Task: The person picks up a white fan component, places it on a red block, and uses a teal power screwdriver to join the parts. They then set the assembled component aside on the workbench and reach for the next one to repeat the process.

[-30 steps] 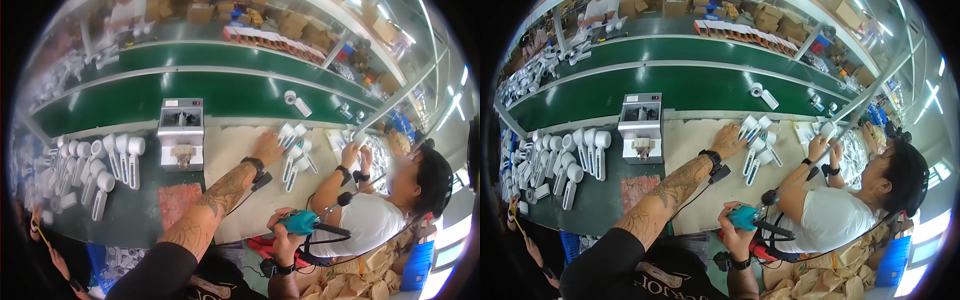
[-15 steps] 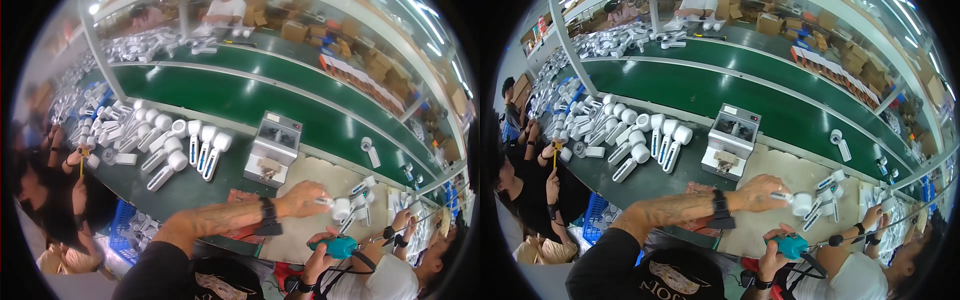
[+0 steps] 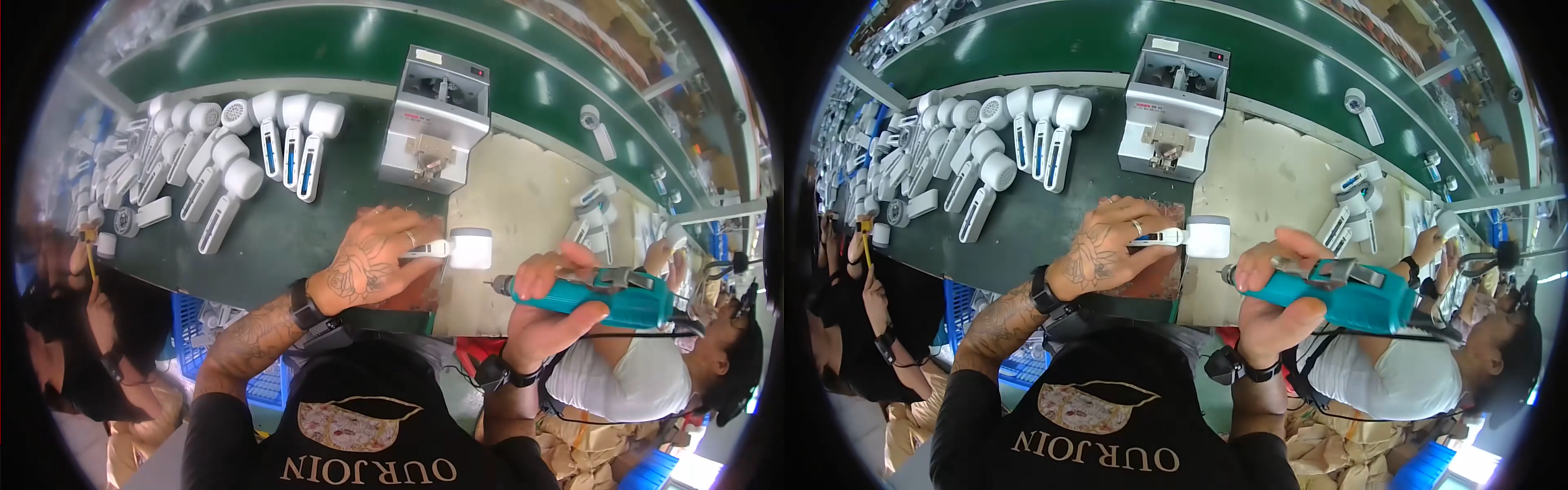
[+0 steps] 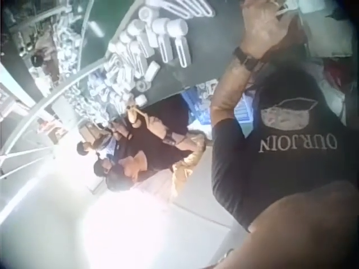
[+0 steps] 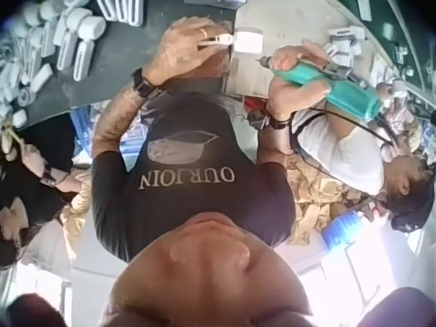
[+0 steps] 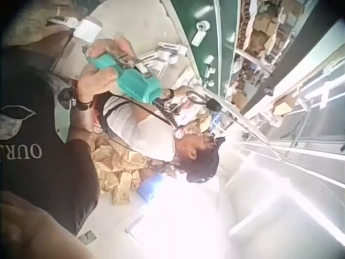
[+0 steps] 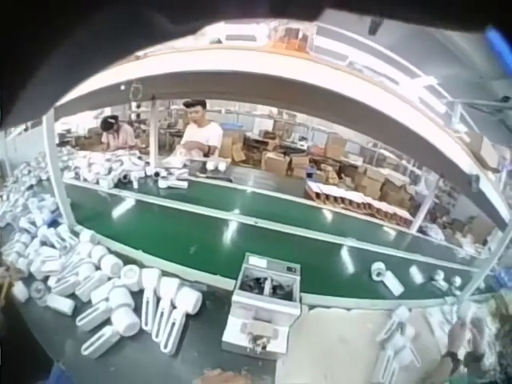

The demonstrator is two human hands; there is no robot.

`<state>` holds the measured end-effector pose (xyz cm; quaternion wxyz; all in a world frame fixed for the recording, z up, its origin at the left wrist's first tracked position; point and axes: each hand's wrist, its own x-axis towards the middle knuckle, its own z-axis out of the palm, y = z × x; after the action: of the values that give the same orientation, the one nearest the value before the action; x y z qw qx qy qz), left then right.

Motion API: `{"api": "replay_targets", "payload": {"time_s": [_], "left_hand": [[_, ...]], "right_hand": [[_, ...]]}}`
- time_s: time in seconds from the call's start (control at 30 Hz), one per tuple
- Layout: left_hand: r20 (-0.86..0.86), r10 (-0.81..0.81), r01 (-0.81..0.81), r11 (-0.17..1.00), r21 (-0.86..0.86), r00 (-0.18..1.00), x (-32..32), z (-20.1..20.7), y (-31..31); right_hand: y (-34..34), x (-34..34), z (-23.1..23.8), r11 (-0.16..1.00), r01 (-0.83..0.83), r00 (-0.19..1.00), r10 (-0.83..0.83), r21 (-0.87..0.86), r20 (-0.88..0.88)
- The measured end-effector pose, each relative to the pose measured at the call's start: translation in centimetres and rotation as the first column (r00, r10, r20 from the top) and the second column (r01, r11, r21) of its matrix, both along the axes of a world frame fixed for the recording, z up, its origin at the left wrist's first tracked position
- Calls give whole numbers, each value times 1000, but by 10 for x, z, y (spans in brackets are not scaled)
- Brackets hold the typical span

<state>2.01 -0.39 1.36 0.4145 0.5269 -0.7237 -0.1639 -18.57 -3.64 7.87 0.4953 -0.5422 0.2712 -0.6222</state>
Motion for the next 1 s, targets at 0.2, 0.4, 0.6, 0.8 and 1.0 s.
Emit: {"api": "replay_targets", "payload": {"time_s": [0.2,0.4,0.6,0.8,1.0], "left_hand": [[-32,-53,54,998,14,998,10,-15,-3],[158,-35,47,996,-76,987,13,-23,-9],[53,-22,23,999,-24,998,14,-29,-3],[30,-11,12,1000,-22,999,14,-30,-6],[39,25,-25,1000,-11,999,15,-29,-11]], "right_hand": [[-24,41,-1,986,-160,987,161,-51,17],[-67,95,-22,988,-130,987,122,-80,-101],[-93,121,-35,986,-72,978,41,-148,-206],[-92,120,-42,988,-94,986,75,-120,-152],[-62,79,-28,993,-116,979,114,0,-171]]}}
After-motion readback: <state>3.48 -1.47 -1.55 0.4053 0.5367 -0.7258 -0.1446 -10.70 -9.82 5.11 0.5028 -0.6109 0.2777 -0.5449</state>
